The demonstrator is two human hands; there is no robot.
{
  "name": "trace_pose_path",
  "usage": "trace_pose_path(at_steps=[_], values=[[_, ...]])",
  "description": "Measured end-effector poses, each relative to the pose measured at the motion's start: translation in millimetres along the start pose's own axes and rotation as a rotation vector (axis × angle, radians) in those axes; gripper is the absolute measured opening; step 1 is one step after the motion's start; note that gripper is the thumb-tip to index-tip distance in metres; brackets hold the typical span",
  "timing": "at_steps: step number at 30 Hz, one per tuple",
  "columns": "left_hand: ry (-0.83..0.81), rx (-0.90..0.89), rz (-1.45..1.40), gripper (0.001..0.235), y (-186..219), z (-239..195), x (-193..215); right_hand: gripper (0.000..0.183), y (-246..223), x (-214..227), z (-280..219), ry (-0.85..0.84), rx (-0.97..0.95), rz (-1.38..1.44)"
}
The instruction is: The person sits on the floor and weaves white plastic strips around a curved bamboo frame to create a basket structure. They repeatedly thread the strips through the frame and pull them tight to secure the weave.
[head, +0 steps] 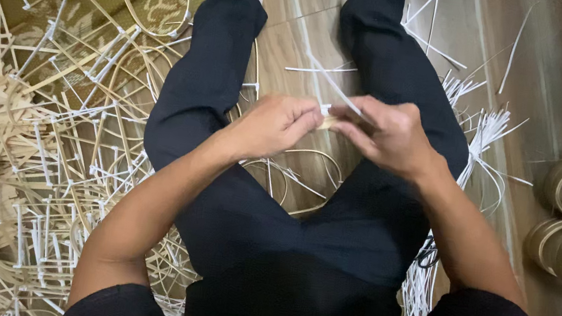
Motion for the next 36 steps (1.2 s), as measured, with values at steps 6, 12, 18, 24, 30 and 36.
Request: trace_pose_path(at_steps=[6, 12, 18, 24, 30, 36], values=[[-0.137, 0.186, -0.295, 0.032, -16.2, -9.2, -19.1, 0.032, -9.2, 0.5, -12.5, -0.003, -0.025, -0.047], [-0.046, 0.124, -0.271, 0.026, -13.5, -10.5, -18.0, 0.031, -12.8, 6.9, -16.1, 0.034, -0.114, -0.001], [-0.055, 0.179, -0.257, 0.026, -4.8, -8.4, -18.2, 0.034, -12.2, 14.5, -56.4, 0.260, -0.595, 0.343], [-0.049, 0.106, -0.224, 0.026, -1.3, -5.7, -15.9, 0.037, -24.1, -50.4, -114.1, 0.203, -0.941, 0.665], [-0.079, 0.172, -0.244, 0.025, -5.7, -4.5, -15.7, 0.038, -22.2, -76.7, -130.5, 0.077, -0.946, 0.771], [-0.068, 0.257, -0.418, 0.025, -5.5, -9.0, -13.1, 0.040, -19.2, -77.8, -139.4, 0.129, -1.013, 0.878]])
Point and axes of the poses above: each hand's wrist, its own z-axis towards the middle knuckle, its own x-axis out of the back of the hand, y = z × x, the point moved 6 cm from there along z, towards the middle knuckle, and after that the axes turned 7 degrees about y, right-handed, at the moved point
